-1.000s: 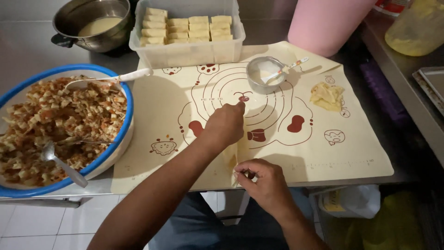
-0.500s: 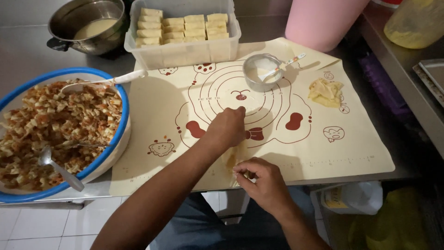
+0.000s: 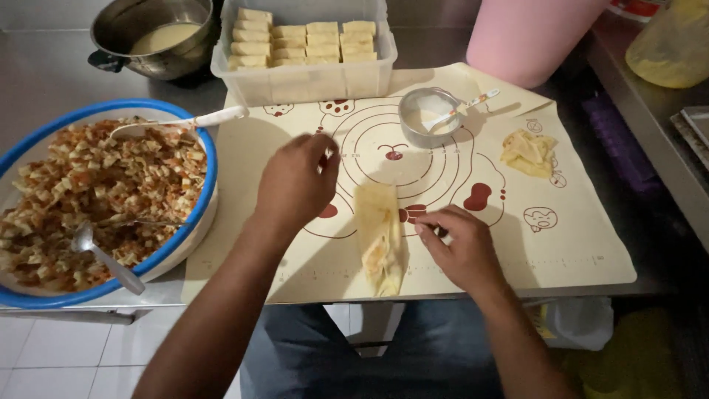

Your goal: Filling and rolling individual dough sheets with a savory mixture to create pastries.

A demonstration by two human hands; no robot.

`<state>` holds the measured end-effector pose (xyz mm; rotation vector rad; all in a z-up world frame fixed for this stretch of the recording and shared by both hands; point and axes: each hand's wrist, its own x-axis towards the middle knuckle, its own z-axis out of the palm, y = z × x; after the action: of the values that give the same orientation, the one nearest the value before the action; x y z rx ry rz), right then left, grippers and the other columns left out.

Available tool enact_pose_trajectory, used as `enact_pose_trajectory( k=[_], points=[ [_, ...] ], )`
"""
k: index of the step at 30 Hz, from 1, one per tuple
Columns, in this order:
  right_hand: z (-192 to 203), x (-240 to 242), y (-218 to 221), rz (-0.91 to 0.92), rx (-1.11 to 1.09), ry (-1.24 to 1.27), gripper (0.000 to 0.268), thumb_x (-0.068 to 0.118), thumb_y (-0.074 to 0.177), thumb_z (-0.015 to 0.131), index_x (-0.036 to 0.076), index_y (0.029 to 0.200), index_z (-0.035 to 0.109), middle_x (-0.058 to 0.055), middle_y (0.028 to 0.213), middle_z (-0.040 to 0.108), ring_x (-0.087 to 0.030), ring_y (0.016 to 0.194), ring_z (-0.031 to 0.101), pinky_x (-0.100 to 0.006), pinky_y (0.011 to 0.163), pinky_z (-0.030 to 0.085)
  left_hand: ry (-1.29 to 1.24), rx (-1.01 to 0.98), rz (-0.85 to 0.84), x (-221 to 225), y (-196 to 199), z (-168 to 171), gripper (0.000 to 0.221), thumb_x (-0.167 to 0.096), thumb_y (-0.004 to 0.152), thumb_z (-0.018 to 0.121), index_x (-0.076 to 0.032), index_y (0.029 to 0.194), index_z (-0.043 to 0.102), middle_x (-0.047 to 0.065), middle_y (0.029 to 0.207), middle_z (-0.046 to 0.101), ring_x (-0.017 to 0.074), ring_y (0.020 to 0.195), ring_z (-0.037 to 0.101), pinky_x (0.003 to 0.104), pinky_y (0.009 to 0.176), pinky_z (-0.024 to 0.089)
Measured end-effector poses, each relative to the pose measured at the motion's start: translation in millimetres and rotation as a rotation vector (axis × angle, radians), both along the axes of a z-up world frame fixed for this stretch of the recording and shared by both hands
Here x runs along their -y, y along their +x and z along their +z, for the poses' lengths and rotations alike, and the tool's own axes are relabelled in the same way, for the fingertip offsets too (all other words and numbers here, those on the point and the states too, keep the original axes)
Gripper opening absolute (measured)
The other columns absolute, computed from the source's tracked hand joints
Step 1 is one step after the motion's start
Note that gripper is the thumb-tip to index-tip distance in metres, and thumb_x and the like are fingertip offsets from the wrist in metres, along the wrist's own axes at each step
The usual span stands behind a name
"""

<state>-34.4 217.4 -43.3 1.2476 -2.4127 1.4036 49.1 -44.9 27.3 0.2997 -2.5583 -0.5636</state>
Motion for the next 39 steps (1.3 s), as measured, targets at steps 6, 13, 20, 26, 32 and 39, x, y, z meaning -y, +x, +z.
enact_pose_trajectory(
  k=[6, 13, 20, 26, 32, 39],
  points=[
    [-8, 39, -18, 0.016, 0.025, 0.185, 0.007, 0.008, 0.089, 0.073, 0.002, 0.088, 0.077, -0.014, 0.070, 0.067, -0.029, 0.068, 0.068, -0.040, 0.067, 0.056, 0.144, -0.003, 0.077, 22, 6, -94, 0.017, -0.009, 0.096, 0.065, -0.005, 0.109, 0.075, 0.015, 0.087, 0.068, 0.0362, 0.080, 0.074, 0.045, 0.071, 0.063],
    [-12, 59, -18, -0.046, 0.058, 0.325, 0.015, 0.016, 0.082, 0.080, 0.001, 0.081, 0.075, -0.016, 0.069, 0.065, -0.036, 0.074, 0.068, -0.046, 0.071, 0.055, 0.070, -0.214, 0.047, 38, 5, -129, 0.013, -0.017, 0.094, 0.068, -0.014, 0.106, 0.071, 0.007, 0.085, 0.062, 0.0328, 0.078, 0.073, 0.044, 0.065, 0.062],
    [-36, 54, -28, -0.105, 0.095, 0.271, 0.008, 0.015, 0.078, 0.078, 0.008, 0.076, 0.074, -0.010, 0.066, 0.063, -0.028, 0.070, 0.067, -0.040, 0.068, 0.055, 0.086, -0.222, -0.129, 37, 12, -121, 0.016, -0.007, 0.089, 0.070, -0.011, 0.104, 0.073, 0.005, 0.080, 0.066, 0.0275, 0.074, 0.072, 0.038, 0.065, 0.061],
    [-45, 54, -32, -0.105, 0.087, 0.227, 0.013, 0.016, 0.074, 0.081, 0.008, 0.077, 0.071, -0.009, 0.066, 0.062, -0.028, 0.067, 0.066, -0.040, 0.064, 0.055, -0.113, -0.183, -0.294, 31, 5, -122, 0.024, -0.014, 0.090, 0.069, -0.012, 0.113, 0.075, 0.010, 0.104, 0.071, 0.0326, 0.103, 0.069, 0.043, 0.080, 0.058],
    [-37, 48, -41, -0.093, 0.110, 0.121, 0.011, 0.015, 0.080, 0.079, 0.012, 0.089, 0.074, -0.006, 0.069, 0.064, -0.021, 0.065, 0.068, -0.034, 0.064, 0.057, -0.331, -0.097, -0.464, 13, 8, -115, 0.053, -0.044, 0.102, 0.040, -0.014, 0.135, 0.067, 0.012, 0.133, 0.070, 0.0378, 0.139, 0.050, 0.053, 0.095, 0.050],
    [-34, 51, -66, 0.001, -0.192, 0.287, 0.031, 0.005, 0.086, 0.062, 0.014, 0.109, 0.081, -0.014, 0.099, 0.069, -0.038, 0.095, 0.067, -0.048, 0.089, 0.054, -0.327, 0.042, -0.391, 14, 6, -111, 0.058, -0.051, 0.104, 0.034, -0.017, 0.137, 0.066, 0.009, 0.137, 0.069, 0.0361, 0.146, 0.044, 0.057, 0.102, 0.042]
  ],
)
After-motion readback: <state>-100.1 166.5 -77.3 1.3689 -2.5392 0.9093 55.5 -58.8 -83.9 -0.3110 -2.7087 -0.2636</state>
